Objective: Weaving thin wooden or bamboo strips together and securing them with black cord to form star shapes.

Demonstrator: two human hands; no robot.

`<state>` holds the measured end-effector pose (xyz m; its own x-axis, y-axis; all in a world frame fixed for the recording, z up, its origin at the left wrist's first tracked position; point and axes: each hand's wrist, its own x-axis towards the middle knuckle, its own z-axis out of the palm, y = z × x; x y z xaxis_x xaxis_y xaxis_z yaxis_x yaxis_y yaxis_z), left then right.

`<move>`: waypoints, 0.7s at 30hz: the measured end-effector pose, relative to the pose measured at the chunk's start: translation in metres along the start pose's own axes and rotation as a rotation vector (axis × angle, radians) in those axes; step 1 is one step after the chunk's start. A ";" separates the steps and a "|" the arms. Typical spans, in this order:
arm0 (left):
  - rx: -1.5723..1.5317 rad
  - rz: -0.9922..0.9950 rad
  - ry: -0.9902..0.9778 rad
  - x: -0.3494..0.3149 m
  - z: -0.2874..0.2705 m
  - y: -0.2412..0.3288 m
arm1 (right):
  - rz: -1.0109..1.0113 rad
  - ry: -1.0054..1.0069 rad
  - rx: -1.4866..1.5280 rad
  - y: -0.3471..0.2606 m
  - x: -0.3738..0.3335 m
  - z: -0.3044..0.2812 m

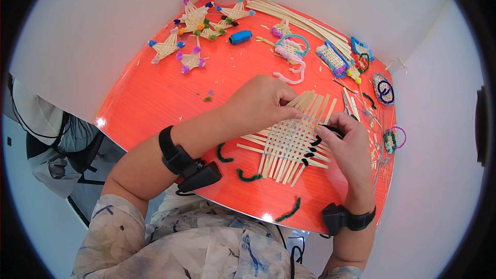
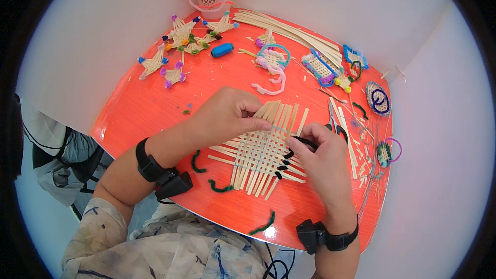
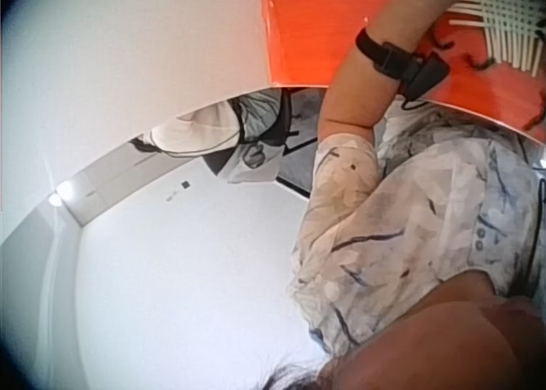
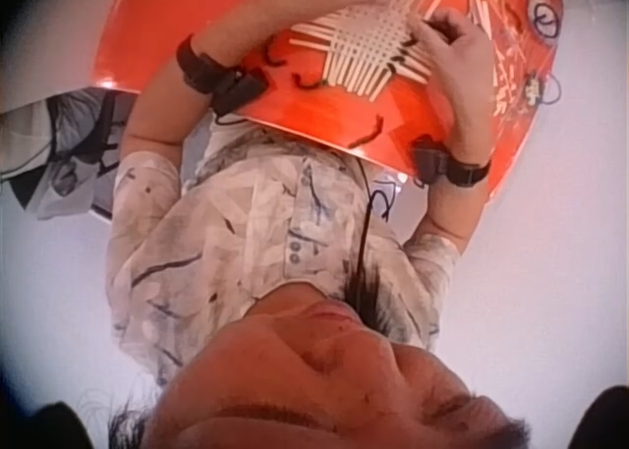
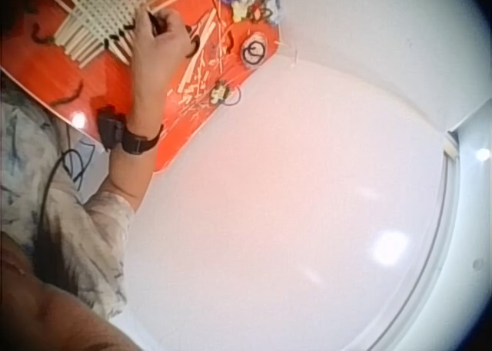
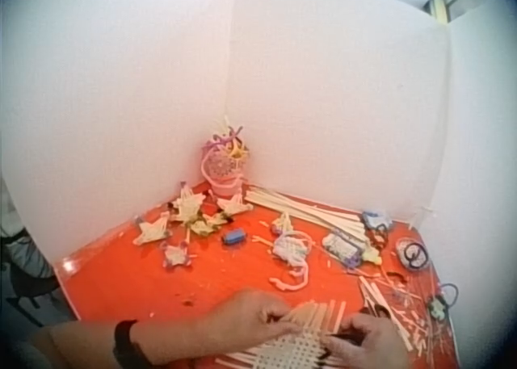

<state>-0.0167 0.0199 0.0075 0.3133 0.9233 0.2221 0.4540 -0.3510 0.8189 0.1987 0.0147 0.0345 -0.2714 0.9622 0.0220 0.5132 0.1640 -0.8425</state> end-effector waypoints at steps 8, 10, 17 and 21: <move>-0.163 -0.069 0.026 -0.002 -0.008 -0.004 | -0.032 -0.080 -0.010 0.006 0.001 -0.034; -0.118 -0.043 0.007 -0.002 -0.010 -0.005 | -0.071 -0.023 -0.045 0.004 0.001 -0.038; -0.089 -0.022 -0.107 -0.001 -0.013 0.001 | -0.092 0.034 0.291 0.000 0.003 -0.023; -0.098 -0.006 -0.052 -0.003 -0.009 -0.006 | -0.191 0.044 0.364 0.002 0.003 -0.021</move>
<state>-0.0280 0.0212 0.0067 0.3547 0.9152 0.1913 0.3733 -0.3262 0.8685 0.2159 0.0224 0.0441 -0.2948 0.9316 0.2125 0.1329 0.2602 -0.9564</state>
